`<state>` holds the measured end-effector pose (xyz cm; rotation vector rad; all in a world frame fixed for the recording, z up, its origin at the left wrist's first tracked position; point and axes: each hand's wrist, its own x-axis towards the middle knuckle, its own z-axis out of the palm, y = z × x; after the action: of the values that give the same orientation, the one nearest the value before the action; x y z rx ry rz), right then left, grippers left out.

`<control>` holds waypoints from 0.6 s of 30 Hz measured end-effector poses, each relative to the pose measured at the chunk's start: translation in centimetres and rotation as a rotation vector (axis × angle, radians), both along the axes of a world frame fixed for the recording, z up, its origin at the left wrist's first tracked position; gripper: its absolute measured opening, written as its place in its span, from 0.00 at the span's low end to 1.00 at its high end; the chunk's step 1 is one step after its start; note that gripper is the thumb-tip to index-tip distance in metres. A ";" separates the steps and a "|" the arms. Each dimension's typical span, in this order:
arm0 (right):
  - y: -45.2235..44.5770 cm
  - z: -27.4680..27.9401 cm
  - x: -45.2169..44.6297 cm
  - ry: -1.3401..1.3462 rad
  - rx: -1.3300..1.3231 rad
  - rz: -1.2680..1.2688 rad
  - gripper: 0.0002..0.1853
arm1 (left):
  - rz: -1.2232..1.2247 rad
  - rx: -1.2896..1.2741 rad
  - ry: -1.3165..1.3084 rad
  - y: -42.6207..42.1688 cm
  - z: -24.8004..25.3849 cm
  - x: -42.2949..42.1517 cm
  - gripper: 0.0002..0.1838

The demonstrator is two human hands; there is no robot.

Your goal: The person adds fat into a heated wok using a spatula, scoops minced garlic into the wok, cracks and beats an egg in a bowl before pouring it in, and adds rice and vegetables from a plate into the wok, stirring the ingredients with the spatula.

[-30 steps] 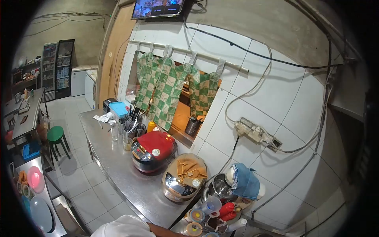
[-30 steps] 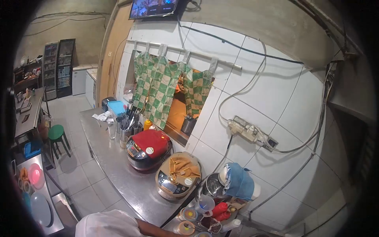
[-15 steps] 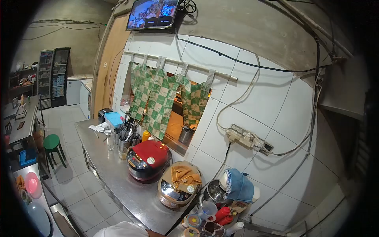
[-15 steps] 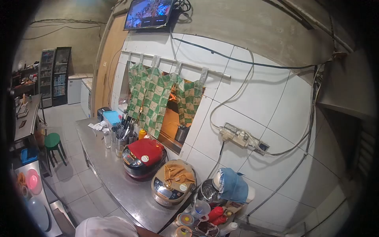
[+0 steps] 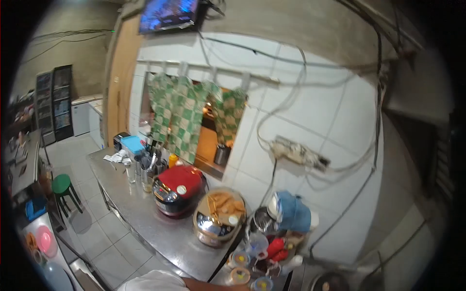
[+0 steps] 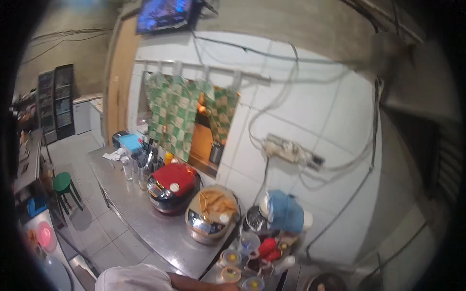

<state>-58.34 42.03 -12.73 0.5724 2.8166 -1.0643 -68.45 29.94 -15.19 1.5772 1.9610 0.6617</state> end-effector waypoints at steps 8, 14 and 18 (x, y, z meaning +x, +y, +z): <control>1.8 -2.4 3.7 0.189 0.177 0.058 0.22 | 0.029 0.248 0.280 0.2 -3.2 -0.8 0.17; 0.6 1.1 4.7 0.094 0.122 -0.120 0.29 | 0.016 0.191 0.285 -0.9 2.7 0.3 0.21; 0.7 0.8 4.9 0.121 0.139 -0.121 0.29 | 0.032 0.164 0.308 -0.8 4.1 0.5 0.22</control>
<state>-53.48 42.73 -11.97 0.7232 3.0143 -0.9569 -67.95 29.14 -11.12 1.8420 2.2035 0.6369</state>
